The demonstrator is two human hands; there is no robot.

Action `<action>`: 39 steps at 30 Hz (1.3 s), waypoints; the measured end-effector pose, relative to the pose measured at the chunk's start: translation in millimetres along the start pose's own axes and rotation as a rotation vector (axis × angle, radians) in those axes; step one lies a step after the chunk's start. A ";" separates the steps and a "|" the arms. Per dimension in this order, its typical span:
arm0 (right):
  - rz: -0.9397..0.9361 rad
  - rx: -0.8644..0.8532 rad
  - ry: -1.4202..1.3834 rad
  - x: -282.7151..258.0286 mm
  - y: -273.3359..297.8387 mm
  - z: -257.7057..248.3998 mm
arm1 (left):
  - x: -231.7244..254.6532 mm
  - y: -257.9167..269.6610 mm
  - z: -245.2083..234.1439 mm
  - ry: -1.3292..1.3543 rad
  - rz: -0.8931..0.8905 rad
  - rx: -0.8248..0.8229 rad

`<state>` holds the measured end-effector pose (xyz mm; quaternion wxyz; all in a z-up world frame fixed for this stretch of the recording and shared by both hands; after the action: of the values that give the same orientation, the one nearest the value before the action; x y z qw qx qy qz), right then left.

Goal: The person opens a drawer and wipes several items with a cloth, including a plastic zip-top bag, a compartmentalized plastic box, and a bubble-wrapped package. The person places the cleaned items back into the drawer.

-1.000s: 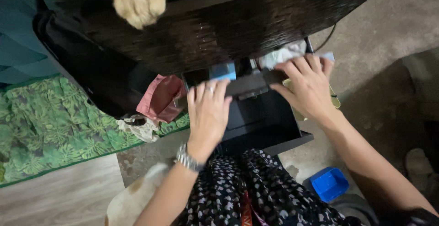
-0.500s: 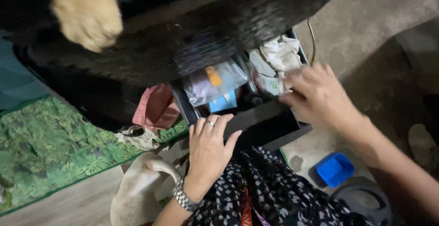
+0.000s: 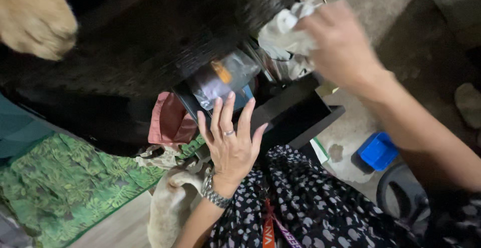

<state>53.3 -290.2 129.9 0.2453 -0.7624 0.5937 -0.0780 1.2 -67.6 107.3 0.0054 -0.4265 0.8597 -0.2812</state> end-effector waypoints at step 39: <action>1.028 0.505 -1.494 77.1 182.4 170.0 | -24.8 16.1 106.9 0.466 0.133 -0.169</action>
<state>-13.3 -347.0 -115.9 0.7249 -0.1837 0.5119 0.4228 31.8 -92.9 3.7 -0.2102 -0.2915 0.8843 -0.2980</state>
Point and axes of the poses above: each hand's wrist, its own y-axis away from the middle knuckle, its own z-axis out of the palm, x = y × z, the point moved 9 cm from there along -y, towards the middle knuckle, and after that the axes turned 6 degrees about x, right-handed, at the moved point
